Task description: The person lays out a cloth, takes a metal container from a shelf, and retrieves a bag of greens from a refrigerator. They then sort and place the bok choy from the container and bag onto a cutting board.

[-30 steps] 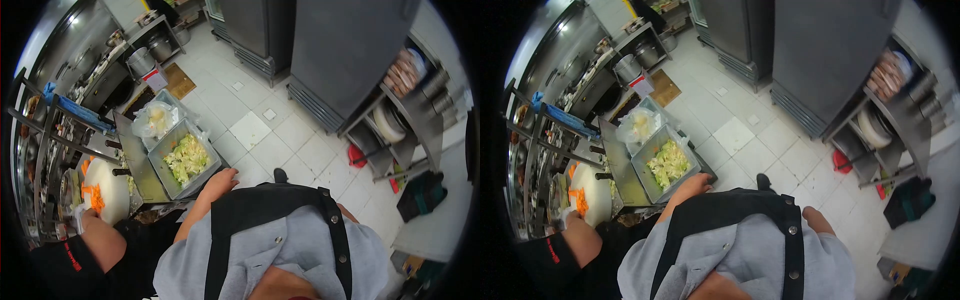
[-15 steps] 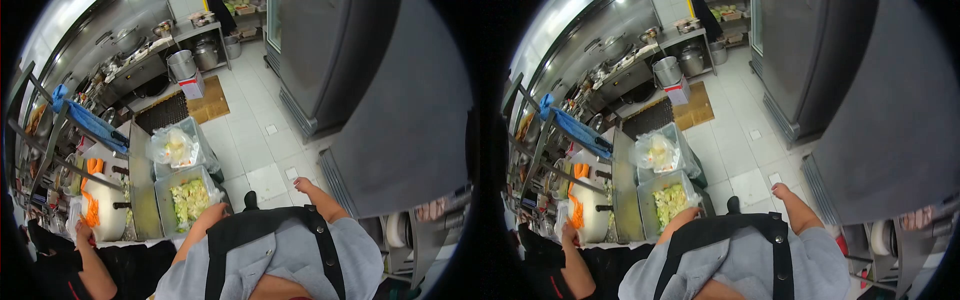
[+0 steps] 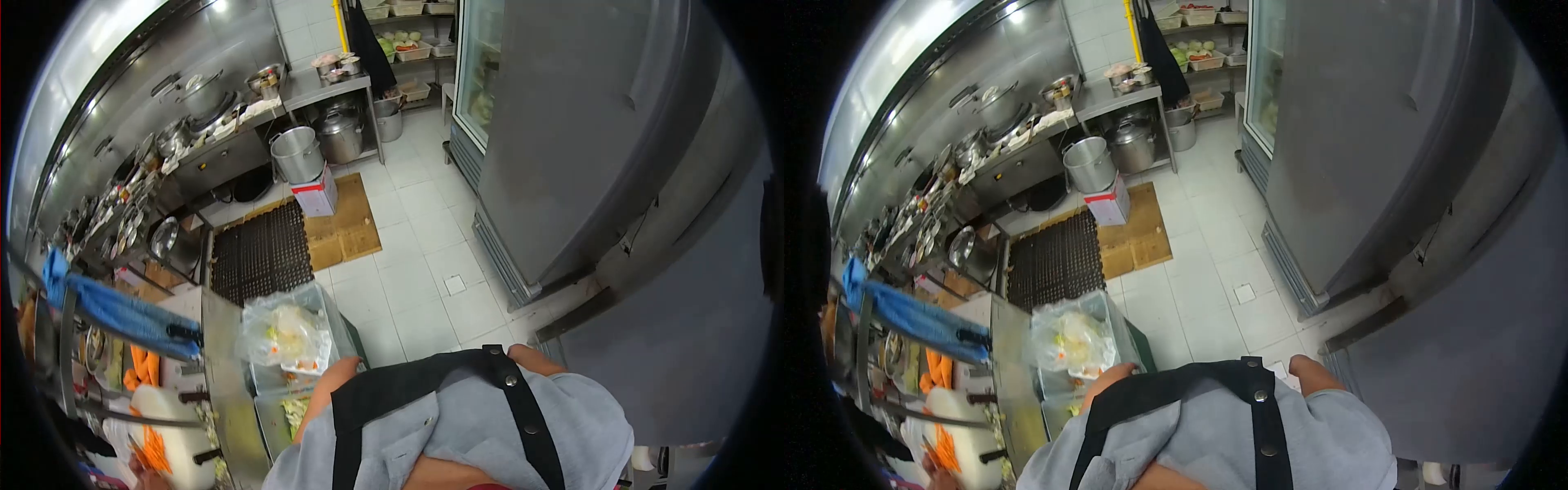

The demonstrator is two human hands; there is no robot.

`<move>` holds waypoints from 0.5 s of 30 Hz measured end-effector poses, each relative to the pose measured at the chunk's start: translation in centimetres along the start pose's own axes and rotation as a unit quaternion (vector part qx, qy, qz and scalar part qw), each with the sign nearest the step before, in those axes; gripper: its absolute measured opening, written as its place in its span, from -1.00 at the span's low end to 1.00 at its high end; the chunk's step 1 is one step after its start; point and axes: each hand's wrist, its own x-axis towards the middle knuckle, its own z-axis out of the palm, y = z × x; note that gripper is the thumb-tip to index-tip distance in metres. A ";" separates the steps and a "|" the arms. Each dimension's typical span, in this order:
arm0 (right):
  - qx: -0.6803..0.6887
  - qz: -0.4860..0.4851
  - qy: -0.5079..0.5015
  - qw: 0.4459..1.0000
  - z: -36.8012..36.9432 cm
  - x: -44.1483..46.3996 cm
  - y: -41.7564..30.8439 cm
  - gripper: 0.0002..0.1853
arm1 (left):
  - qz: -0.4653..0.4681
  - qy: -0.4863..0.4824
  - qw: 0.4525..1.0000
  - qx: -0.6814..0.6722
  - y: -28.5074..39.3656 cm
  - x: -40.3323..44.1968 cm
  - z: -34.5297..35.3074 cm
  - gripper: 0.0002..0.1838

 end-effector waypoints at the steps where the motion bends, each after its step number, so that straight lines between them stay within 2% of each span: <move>1: 0.078 0.005 -0.015 0.997 -5.9 -5.5 -0.6 -0.72 | 0.031 -0.028 0.999 -0.016 -1.2 2.7 0.0 -0.51; 2: 0.084 0.003 -0.011 0.996 -7.9 -4.4 -1.2 -0.72 | 0.062 -0.056 0.996 -0.033 -1.7 5.5 -0.8 -0.50; 4: 0.054 -0.038 0.016 0.998 -11.8 -1.8 -1.0 -0.72 | 0.070 -0.049 0.996 -0.038 0.3 8.3 -4.1 -0.49; 6: 0.042 -0.028 0.001 0.999 -13.8 5.3 -2.0 -0.72 | 0.036 0.028 0.999 0.017 2.4 11.6 -6.3 -0.48; 7: 0.029 -0.021 -0.013 0.999 -16.2 8.1 -2.4 -0.72 | 0.030 0.024 0.999 0.024 2.1 14.5 -6.3 -0.49; 8: 0.030 -0.023 -0.005 0.999 -19.1 10.4 -2.2 -0.72 | 0.028 0.016 0.999 0.015 2.0 17.3 -6.5 -0.49; 14: 0.138 -0.214 0.122 0.959 -39.4 13.9 -4.8 -0.80 | 0.061 -0.028 0.997 -0.023 5.6 28.3 -11.1 -0.50; 15: 0.115 -0.187 0.095 0.971 -43.4 14.3 -5.5 -0.77 | 0.064 -0.028 0.997 -0.026 5.9 29.5 -12.1 -0.50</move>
